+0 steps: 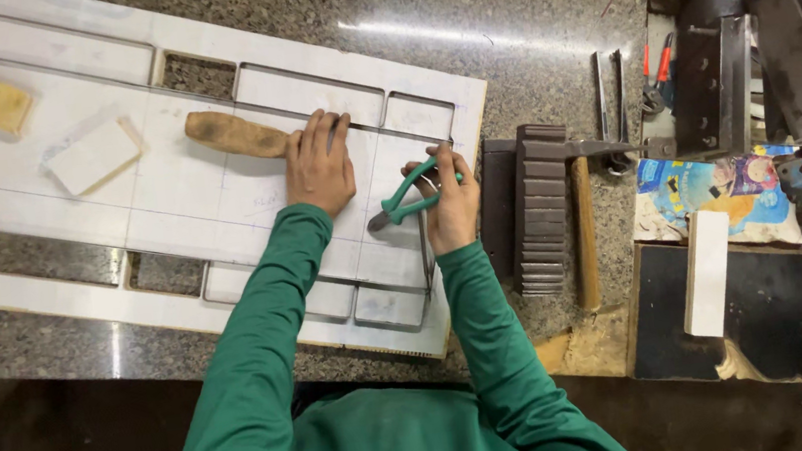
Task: The person assembles rectangular metal frames on a white template board. They use a wooden mallet and a hammer to tap the frames into place, then use pliers to bend and adjust the metal edges. The person also measures a white rectangular object with a metal ruler.
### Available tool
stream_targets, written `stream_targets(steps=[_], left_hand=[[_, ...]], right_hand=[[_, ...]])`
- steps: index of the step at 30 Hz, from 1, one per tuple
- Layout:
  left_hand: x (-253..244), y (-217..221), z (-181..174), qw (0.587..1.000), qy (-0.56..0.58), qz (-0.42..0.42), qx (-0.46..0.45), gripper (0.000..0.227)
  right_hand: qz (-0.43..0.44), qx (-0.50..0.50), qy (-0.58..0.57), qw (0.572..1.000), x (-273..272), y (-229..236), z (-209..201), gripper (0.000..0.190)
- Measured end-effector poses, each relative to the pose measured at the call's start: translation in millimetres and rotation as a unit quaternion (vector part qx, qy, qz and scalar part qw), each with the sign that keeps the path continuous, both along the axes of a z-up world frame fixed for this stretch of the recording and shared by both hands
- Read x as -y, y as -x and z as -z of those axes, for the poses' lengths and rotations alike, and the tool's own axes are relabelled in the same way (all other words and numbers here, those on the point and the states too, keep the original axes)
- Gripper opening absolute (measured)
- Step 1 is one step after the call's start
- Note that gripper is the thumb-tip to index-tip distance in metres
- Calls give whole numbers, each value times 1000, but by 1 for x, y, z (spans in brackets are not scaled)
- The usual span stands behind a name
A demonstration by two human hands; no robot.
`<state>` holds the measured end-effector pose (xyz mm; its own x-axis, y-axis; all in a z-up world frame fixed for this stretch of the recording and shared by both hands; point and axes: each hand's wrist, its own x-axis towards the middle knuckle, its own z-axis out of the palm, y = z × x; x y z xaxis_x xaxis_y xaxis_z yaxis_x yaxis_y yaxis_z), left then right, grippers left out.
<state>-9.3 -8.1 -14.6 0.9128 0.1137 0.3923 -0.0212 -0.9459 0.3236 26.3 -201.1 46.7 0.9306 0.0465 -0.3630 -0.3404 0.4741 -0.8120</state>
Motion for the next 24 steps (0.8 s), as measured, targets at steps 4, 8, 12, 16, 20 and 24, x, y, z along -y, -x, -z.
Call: stream_targets(steps=[4,8,12,16,20,24], left_hand=[[1,-2,2,999,24,1,-28,53],[1,-4,-4,997,48,16,-51,48],[3,9,-8,997,69,19,-35,45],[3,28,-9,997,68,22,-23,43],[1,30,-9,996,80,28,-22,44],[-1,27,-8,996,83,21,-31,45]], right_hand=[[23,48,79,995,6,20,-14,29],[8,147,156,977,4,38,-28,36],[-37,303,219,927,4,51,-21,44],[-118,152,167,967,12,64,-14,39],[-113,24,129,985,28,48,-22,45],[-108,99,45,988,46,-9,-46,39]])
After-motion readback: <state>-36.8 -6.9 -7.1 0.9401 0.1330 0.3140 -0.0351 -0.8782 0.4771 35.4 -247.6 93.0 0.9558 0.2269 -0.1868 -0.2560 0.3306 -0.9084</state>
